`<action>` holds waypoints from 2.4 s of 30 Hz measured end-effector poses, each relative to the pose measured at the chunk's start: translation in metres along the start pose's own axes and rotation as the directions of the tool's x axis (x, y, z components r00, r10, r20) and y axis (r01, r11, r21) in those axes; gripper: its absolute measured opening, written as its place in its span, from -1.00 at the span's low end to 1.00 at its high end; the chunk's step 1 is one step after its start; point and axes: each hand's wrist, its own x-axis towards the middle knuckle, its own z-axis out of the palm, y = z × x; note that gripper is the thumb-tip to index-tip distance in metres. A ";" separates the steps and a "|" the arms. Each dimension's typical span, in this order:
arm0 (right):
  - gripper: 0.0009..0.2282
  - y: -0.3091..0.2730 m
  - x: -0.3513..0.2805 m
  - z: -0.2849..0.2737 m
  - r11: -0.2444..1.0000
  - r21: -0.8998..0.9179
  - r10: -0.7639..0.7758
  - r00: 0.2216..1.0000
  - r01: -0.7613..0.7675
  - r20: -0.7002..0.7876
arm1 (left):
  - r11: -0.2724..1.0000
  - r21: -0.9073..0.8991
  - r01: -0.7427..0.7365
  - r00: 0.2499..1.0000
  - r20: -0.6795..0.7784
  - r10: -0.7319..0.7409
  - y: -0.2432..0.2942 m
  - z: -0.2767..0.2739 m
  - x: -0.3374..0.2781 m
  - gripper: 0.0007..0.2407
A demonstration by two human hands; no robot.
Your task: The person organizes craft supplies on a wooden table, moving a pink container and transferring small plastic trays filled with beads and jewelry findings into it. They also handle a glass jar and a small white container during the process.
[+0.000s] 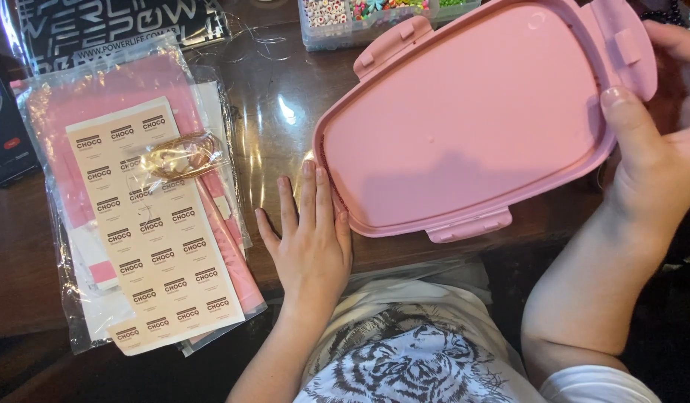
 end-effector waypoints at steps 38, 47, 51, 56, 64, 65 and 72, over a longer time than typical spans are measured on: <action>-0.46 0.017 0.006 0.015 0.997 0.048 -0.061 0.997 0.063 -0.043 | 0.943 -0.309 -0.120 0.987 -0.141 0.079 0.065 -0.042 0.128 -0.47; -0.46 0.010 0.007 0.019 0.997 0.081 0.001 0.999 0.002 -0.034 | 0.965 -0.257 -0.046 0.993 -0.118 0.016 0.046 -0.047 0.099 -0.49; -0.43 0.012 0.005 0.018 0.996 0.081 0.048 0.998 -0.045 -0.040 | 0.976 -0.218 0.020 0.959 -0.270 -0.080 0.030 -0.058 0.087 -0.61; -0.44 0.008 0.005 0.019 0.992 0.071 0.111 0.992 -0.107 -0.055 | 0.965 -0.260 0.014 0.961 -0.262 -0.085 0.012 -0.056 0.083 -0.46; -0.45 0.016 0.004 0.019 0.996 0.080 0.032 0.999 -0.030 -0.023 | 0.932 -0.361 -0.003 0.997 -0.067 -0.022 -0.012 -0.028 0.069 -0.41; -0.45 0.019 0.004 0.018 0.996 0.080 0.031 0.999 -0.029 -0.022 | 0.932 -0.362 -0.003 0.997 -0.068 -0.023 -0.013 -0.028 0.066 -0.41; -0.43 0.017 0.004 0.016 0.995 0.085 -0.063 0.995 0.057 0.071 | 0.781 -0.620 -0.079 0.993 -0.121 0.004 -0.014 -0.031 0.045 -0.51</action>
